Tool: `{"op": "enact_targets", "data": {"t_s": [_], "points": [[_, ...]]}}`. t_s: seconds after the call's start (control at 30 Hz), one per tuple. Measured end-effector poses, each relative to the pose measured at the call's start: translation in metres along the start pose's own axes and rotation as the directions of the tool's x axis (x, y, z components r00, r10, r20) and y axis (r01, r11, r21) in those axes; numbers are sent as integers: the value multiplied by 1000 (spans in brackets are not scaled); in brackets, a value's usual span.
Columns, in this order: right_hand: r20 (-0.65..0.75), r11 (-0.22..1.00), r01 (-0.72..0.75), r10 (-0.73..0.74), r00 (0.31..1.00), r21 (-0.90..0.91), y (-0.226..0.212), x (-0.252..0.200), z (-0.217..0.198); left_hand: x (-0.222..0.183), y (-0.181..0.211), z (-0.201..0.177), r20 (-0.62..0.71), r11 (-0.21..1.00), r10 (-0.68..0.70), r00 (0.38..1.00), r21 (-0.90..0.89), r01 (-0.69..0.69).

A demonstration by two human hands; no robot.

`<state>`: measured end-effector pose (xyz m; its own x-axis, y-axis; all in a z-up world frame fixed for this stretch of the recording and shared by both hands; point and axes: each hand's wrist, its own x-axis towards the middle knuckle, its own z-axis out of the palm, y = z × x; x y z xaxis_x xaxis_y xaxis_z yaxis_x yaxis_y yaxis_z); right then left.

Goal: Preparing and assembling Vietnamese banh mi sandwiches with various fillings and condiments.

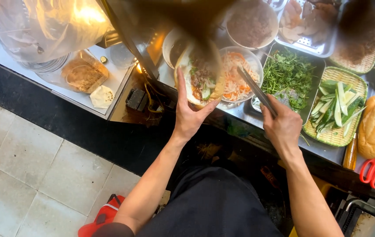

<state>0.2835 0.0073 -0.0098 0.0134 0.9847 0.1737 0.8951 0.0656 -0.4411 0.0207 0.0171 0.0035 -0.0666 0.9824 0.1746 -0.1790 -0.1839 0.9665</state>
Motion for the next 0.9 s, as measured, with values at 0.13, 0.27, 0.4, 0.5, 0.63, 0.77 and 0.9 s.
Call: {"op": "enact_targets", "data": {"t_s": [0.13,0.27,0.4,0.5,0.63,0.77,0.9], "points": [[-59,986,-65,75,995,156,-27,-8,-50,8,-8,7,4,996,50,999,80,-50],[-88,955,-103,132,987,278,-65,-17,-108,14,-14,25,-4,990,33,999,137,-32],[-131,950,-92,136,982,299,-89,-20,-122,17,-22,47,-12,945,196,980,268,-186],[-128,969,-56,88,988,239,-85,-16,-100,15,-19,60,30,998,34,999,48,-36],[-117,991,6,10,993,136,-85,-13,-89,10,-21,69,-28,943,141,990,308,-126],[-103,994,30,-19,995,105,-77,-19,-90,11,-33,67,-42,937,137,990,331,-115],[-94,995,36,-27,995,96,-76,-27,-101,17,-27,68,-58,943,101,993,323,-77]]}}
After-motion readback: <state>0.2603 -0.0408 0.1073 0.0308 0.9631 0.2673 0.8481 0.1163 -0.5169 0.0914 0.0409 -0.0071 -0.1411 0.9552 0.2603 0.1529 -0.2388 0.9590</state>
